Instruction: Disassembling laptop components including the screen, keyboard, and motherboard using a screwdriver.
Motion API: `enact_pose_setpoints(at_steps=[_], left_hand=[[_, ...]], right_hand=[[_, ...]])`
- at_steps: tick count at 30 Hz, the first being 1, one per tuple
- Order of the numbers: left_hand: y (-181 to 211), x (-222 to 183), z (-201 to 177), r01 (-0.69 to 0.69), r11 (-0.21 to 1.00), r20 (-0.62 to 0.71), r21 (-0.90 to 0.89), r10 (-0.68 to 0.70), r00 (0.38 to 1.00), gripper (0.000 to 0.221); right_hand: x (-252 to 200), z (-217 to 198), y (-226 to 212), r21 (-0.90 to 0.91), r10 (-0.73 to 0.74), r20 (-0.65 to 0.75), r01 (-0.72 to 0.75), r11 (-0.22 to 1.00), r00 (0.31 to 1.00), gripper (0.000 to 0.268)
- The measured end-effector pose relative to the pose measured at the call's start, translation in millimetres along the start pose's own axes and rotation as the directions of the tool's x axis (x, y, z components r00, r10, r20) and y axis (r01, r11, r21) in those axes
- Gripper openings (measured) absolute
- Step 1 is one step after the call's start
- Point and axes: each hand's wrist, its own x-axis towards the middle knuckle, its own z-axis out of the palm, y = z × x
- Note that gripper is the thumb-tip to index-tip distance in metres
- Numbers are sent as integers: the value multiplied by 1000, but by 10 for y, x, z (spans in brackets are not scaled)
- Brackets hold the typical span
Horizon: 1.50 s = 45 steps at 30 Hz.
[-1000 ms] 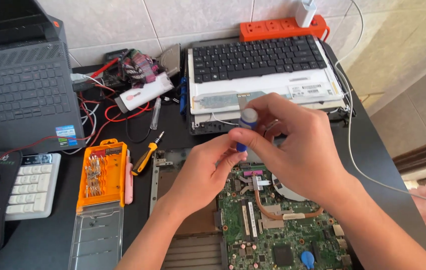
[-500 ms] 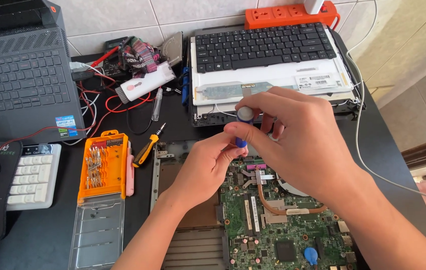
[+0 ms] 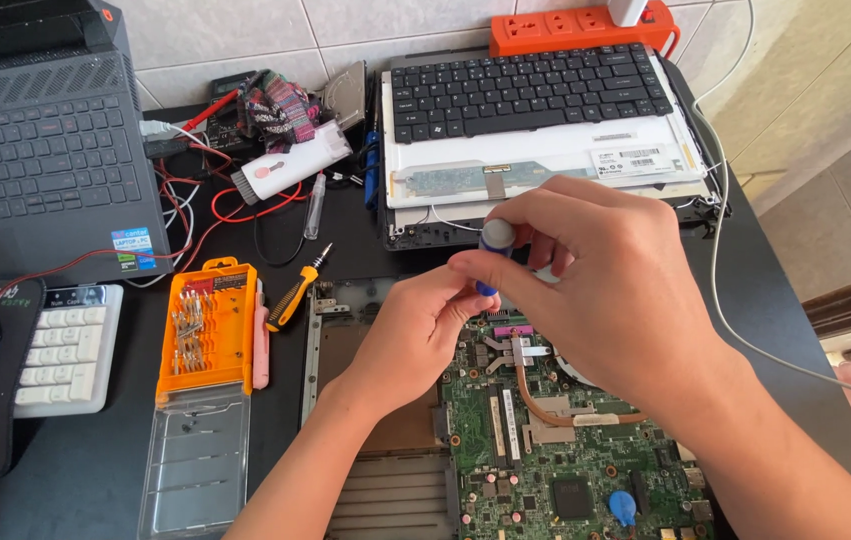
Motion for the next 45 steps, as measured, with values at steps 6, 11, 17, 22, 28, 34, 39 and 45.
enact_pose_setpoints(at_steps=[6, 11, 17, 22, 28, 34, 39, 45], left_hand=[[8, 7, -8, 190, 951, 1, -242, -196, 981, 17], [13, 9, 16, 225, 949, -20, -222, -235, 972, 16], [-9, 12, 15, 270, 956, -85, -116, -280, 956, 10], [-19, 10, 9, 214, 970, -100, -112, -226, 969, 6], [-24, 3, 11, 94, 990, -134, -108, -108, 985, 18], [6, 12, 0, 102, 980, -122, -171, -124, 985, 5], [-37, -4, 28, 186, 962, -51, -201, -200, 979, 14], [34, 6, 26, 208, 963, -125, -169, -231, 965, 3]], right_hand=[[57, -94, -69, 150, 25, 153, -48, 987, 988, 8], [67, -128, -68, 175, 32, 194, -67, 982, 980, 12], [83, -137, -79, 191, 22, 235, -68, 979, 972, 18], [96, -222, -35, 180, -45, 346, -20, 983, 937, 16], [92, -189, -28, 215, -60, 359, -20, 976, 931, 50], [82, -185, -87, 192, -56, 255, 6, 981, 965, 32], [97, -241, -118, 217, -75, 252, 19, 976, 965, 38], [62, -144, -79, 162, -49, 180, 19, 987, 982, 27]])
